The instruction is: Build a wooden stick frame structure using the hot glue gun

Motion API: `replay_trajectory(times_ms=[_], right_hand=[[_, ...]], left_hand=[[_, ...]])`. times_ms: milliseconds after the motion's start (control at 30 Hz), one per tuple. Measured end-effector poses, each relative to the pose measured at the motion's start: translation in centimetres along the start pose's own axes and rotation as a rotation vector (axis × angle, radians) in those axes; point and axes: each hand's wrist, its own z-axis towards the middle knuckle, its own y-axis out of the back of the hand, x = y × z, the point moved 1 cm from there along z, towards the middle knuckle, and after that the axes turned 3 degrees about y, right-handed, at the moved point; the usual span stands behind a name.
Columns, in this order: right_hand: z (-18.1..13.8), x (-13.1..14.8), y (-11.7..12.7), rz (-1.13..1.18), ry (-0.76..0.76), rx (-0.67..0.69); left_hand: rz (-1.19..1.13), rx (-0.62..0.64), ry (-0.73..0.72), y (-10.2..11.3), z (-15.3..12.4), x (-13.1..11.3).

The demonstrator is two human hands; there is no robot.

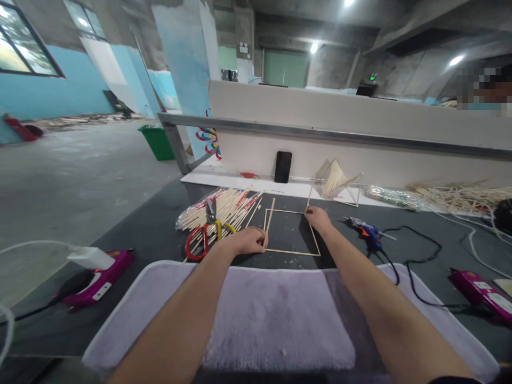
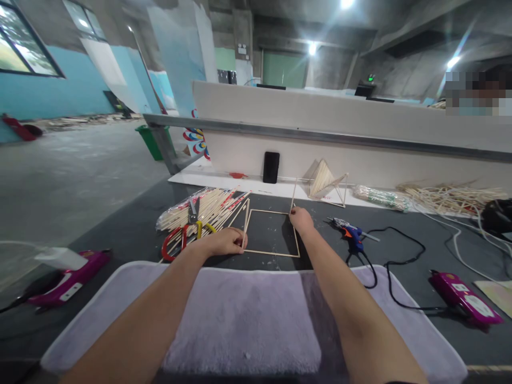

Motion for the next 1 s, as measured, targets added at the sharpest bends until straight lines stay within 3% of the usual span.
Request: replay_trajectory(times_ms=[233,400,467,600,667,833,1000], right_hand=[[-0.3,0.3,-0.6,-0.031,-0.036,-0.056],[-0.1,-0.2,-0.5,0.016,0.024,-0.073],[-0.2,-0.6,0.0,0.045,0.06,-0.091],[-2.3,-1.5,0.8,0.092,0.105,-0.152],[-4.1,-2.0,0.5,0.169,0.176,-0.157],[-7.9,-2.9,-0.9,0.351,0.27,-0.18],[-8.3,-2.5,-0.9,0.394,0.269,-0.194]], left_hand=[[-0.021,0.006,0.009,-0.1,0.0,-0.1],[-0.026,0.052,0.016,0.4,-0.4,0.3],[-0.028,-0.009,0.082,1.0,-0.8,1.1],[0.101,-0.36,0.262,2.3,-1.4,2.5],[0.192,-0.455,0.304,2.7,-1.4,2.8],[0.314,-0.513,0.49,2.6,-1.0,3.3],[0.444,-0.439,0.637,2.2,0.8,3.7]])
